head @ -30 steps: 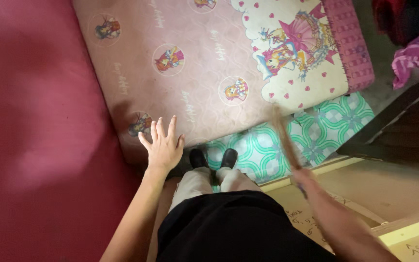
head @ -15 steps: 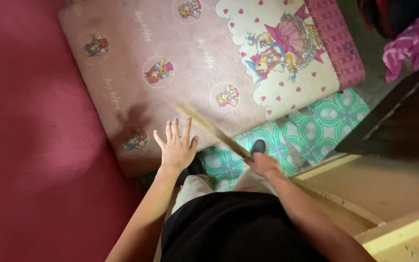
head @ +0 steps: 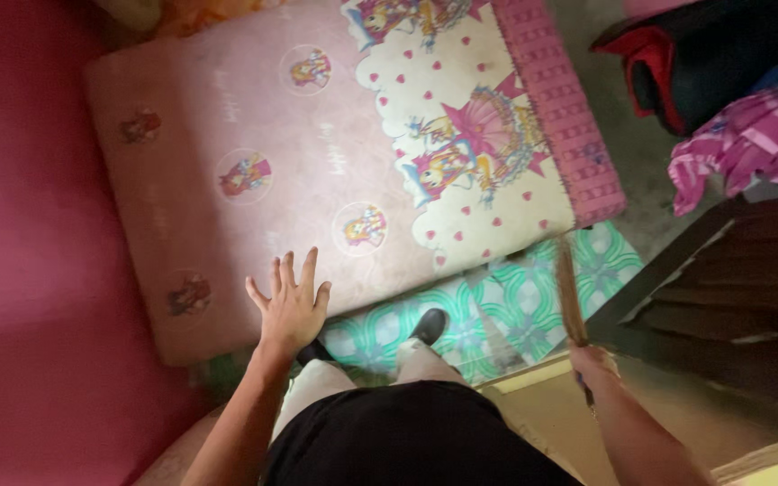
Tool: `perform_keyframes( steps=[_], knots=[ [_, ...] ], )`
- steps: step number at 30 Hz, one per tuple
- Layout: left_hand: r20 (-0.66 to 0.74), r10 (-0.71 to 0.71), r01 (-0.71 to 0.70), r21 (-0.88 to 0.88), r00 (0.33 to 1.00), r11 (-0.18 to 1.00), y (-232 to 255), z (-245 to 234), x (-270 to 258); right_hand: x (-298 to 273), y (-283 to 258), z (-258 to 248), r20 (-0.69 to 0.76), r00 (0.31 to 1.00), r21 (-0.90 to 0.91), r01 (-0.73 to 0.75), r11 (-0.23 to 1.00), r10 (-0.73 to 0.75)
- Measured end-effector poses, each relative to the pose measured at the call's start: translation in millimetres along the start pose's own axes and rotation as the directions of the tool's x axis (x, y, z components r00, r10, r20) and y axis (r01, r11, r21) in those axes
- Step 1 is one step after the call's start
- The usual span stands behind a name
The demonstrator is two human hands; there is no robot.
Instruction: The person cleans a mattress by sweeping its surface and the surrounding floor area using a stick broom.
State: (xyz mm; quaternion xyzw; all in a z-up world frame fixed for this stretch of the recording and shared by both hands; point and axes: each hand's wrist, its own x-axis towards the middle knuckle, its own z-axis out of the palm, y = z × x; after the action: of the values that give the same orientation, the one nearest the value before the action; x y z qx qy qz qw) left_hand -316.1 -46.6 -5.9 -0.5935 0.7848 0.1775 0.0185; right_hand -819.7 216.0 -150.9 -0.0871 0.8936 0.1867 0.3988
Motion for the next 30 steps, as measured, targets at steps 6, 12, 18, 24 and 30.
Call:
perform_keyframes(
  steps=[6,12,18,24,30],
  knots=[
    [-0.049,0.119,-0.12,-0.028,0.992,0.992,66.8,20.1,31.1,-5.6,-7.3,-22.1,-0.1,0.957,0.071,0.28,0.957,-0.273],
    [-0.021,0.271,-0.272,-0.012,0.962,0.962,91.7,35.7,73.0,-74.4,-118.0,19.9,0.103,0.84,-0.249,0.54,0.804,-0.532],
    [0.119,0.314,-0.315,-0.011,0.942,0.949,115.9,29.9,124.2,-43.4,-147.7,12.7,-0.006,0.88,-0.28,0.455,0.845,-0.476],
    [0.023,0.353,-0.353,-0.032,0.935,0.935,144.1,23.7,142.4,52.6,-42.0,-27.8,-0.068,0.992,0.164,0.112,0.98,-0.102],
    [0.044,0.229,-0.228,-0.015,0.973,0.974,182.0,38.7,150.5,101.5,26.5,-97.3,-0.152,0.988,0.355,0.045,0.934,0.01]
  ],
)
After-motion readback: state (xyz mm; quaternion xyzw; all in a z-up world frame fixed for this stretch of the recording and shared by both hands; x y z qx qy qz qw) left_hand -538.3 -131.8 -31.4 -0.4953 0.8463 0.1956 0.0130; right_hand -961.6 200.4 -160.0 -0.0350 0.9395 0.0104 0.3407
